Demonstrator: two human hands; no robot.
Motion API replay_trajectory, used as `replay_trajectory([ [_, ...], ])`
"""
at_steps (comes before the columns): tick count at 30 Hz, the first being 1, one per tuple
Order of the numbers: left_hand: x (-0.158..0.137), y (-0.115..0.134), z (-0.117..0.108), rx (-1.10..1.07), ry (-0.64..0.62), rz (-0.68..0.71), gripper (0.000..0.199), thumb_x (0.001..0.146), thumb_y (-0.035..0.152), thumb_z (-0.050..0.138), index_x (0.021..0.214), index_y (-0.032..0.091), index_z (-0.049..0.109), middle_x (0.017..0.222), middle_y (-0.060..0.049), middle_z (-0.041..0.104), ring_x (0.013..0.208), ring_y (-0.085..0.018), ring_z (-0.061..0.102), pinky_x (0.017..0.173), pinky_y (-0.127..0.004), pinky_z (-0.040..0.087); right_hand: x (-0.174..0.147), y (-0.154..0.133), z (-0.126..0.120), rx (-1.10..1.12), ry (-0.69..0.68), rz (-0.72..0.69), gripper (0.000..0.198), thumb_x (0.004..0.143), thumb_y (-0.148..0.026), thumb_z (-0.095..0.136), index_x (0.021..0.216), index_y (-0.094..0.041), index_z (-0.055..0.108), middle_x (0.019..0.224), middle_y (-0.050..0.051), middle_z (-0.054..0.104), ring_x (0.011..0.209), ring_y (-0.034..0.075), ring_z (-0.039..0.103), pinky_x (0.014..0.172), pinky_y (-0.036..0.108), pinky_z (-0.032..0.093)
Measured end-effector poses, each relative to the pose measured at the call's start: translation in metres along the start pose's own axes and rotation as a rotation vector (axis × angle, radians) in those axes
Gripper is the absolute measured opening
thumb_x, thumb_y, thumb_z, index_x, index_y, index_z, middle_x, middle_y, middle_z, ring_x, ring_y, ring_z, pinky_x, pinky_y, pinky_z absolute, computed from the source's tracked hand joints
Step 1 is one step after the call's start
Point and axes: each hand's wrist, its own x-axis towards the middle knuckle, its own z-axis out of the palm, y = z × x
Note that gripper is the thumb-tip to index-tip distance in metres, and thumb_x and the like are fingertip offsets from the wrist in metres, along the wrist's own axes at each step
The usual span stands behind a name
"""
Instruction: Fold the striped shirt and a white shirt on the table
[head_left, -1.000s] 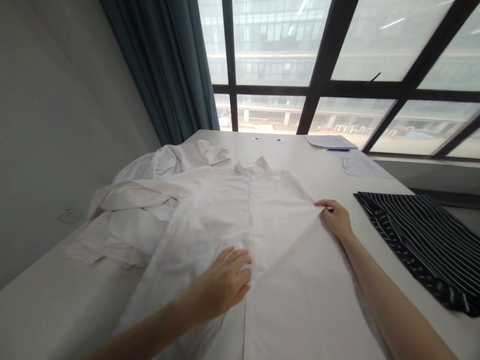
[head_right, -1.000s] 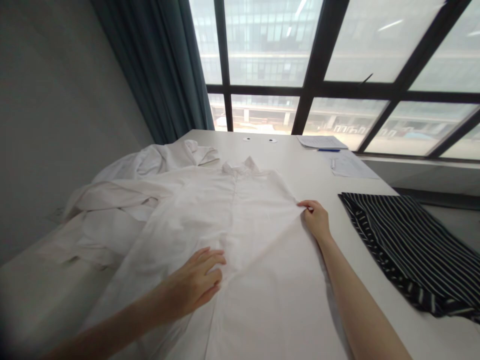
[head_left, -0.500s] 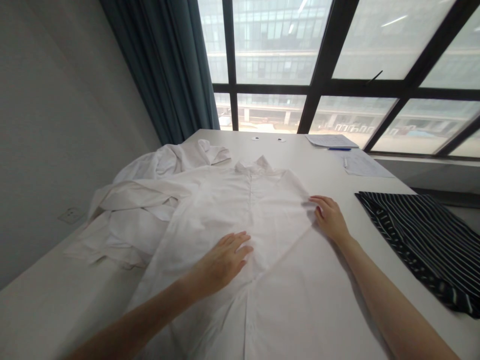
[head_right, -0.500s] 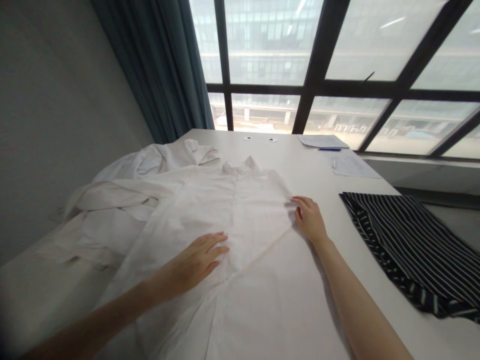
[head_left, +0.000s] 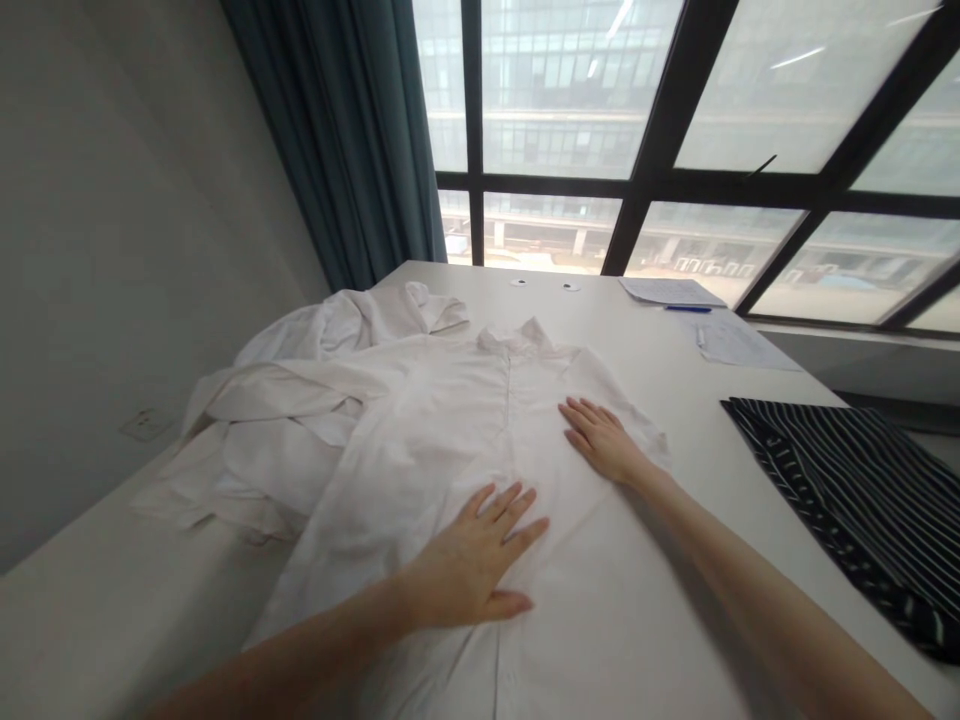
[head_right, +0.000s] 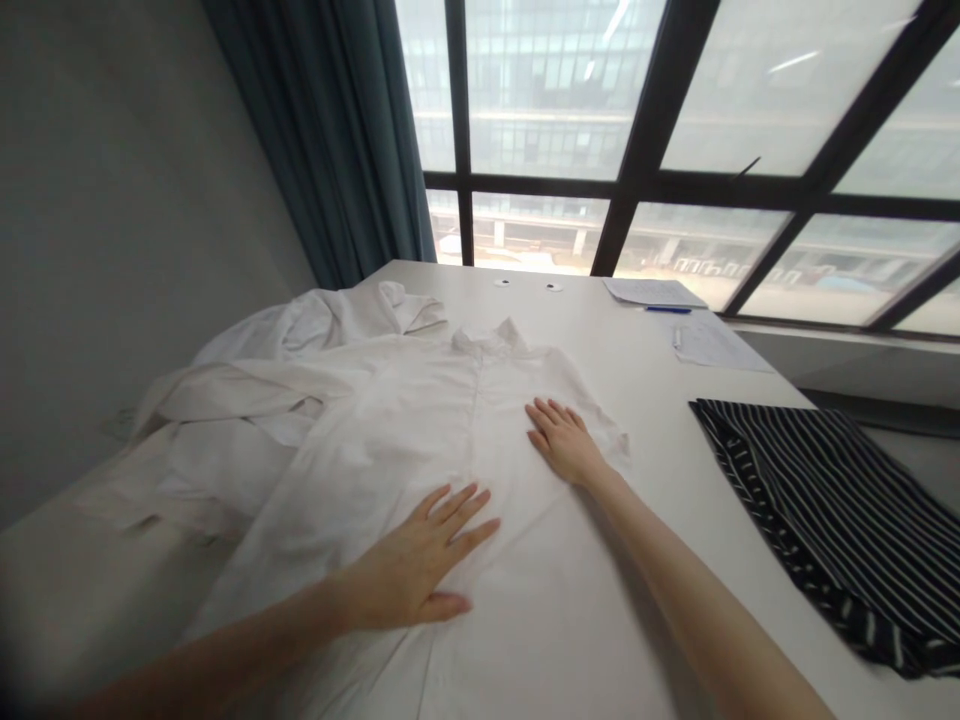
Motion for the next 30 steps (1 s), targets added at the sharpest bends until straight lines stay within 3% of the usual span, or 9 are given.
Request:
replay_trajectory([
  [2,0.002,0.001,-0.002,-0.006,-0.042,-0.005,0.077,0.088,0.061,0.05,0.151,0.021,0.028,0.159,-0.017,0.021,0.148,-0.034,0.014,0.117,-0.056,0.015,0.009,0.02,-0.006,-0.086,-0.055,0.142,0.051,0.099,-0.043,0.031,0.147,-0.027,0.04,0.155,0.005,0.035,0.143,0.024,0.03,0.115,0.049,0.028],
  [5,0.0,0.008,-0.004,0.01,-0.097,-0.049,0.071,0.088,0.047,0.056,0.15,0.022,0.031,0.159,-0.016,0.023,0.147,-0.034,0.016,0.116,-0.057,0.016,0.016,0.043,-0.015,-0.157,-0.086,0.27,0.056,0.1,-0.045,0.024,0.15,-0.023,0.034,0.158,0.005,0.029,0.145,0.025,0.027,0.115,0.053,0.024],
  [9,-0.012,0.03,-0.01,0.033,-0.107,-0.161,0.071,0.08,0.024,0.057,0.147,0.02,0.035,0.158,-0.015,0.025,0.147,-0.035,0.017,0.117,-0.054,0.018,0.018,0.048,-0.016,-0.191,-0.097,0.307,0.058,0.1,-0.047,0.02,0.152,-0.023,0.03,0.159,0.004,0.027,0.146,0.023,0.023,0.116,0.053,0.022],
  [13,-0.03,0.051,-0.015,0.088,-0.232,-0.249,0.09,0.063,0.003,0.051,0.149,0.016,0.031,0.158,-0.017,0.024,0.145,-0.037,0.021,0.115,-0.054,0.025,0.017,0.045,-0.013,-0.215,-0.106,0.313,0.058,0.1,-0.047,0.019,0.152,-0.025,0.03,0.159,0.002,0.026,0.146,0.022,0.022,0.116,0.05,0.022],
  [18,-0.052,0.062,-0.012,0.182,-0.279,-0.3,0.086,0.066,0.0,0.043,0.15,0.013,0.031,0.155,-0.019,0.03,0.143,-0.036,0.027,0.112,-0.054,0.03,0.017,0.045,-0.015,-0.226,-0.11,0.309,0.058,0.1,-0.047,0.018,0.152,-0.025,0.029,0.159,0.002,0.026,0.146,0.022,0.023,0.116,0.049,0.023],
  [23,-0.074,0.068,-0.016,0.15,-0.226,-0.28,0.072,0.073,0.011,0.05,0.145,0.013,0.042,0.152,-0.018,0.037,0.141,-0.034,0.033,0.111,-0.052,0.034,0.017,0.045,-0.015,-0.231,-0.108,0.301,0.058,0.1,-0.047,0.018,0.152,-0.025,0.03,0.159,0.002,0.026,0.146,0.022,0.023,0.116,0.048,0.023],
  [25,-0.074,0.067,-0.024,0.107,-0.159,-0.281,0.057,0.078,0.02,0.055,0.135,0.015,0.055,0.141,-0.017,0.052,0.132,-0.033,0.046,0.109,-0.051,0.037,0.017,0.045,-0.015,-0.234,-0.107,0.299,0.057,0.1,-0.047,0.018,0.152,-0.025,0.03,0.159,0.002,0.027,0.146,0.022,0.023,0.116,0.048,0.024],
  [27,-0.066,0.061,-0.03,0.074,-0.06,-0.296,0.034,0.084,0.024,0.055,0.115,0.019,0.067,0.113,-0.011,0.071,0.109,-0.026,0.064,0.108,-0.05,0.038,0.017,0.045,-0.015,-0.238,-0.105,0.298,0.057,0.1,-0.047,0.018,0.152,-0.025,0.031,0.159,0.002,0.027,0.145,0.022,0.024,0.115,0.048,0.024],
  [30,-0.039,0.044,-0.033,0.15,0.08,-0.263,0.022,0.09,0.015,0.049,0.093,0.02,0.07,0.066,0.0,0.068,0.065,-0.015,0.066,0.103,-0.046,0.044,0.017,0.044,-0.015,-0.242,-0.1,0.295,0.057,0.1,-0.047,0.018,0.151,-0.025,0.031,0.159,0.002,0.027,0.145,0.022,0.024,0.115,0.048,0.025],
])
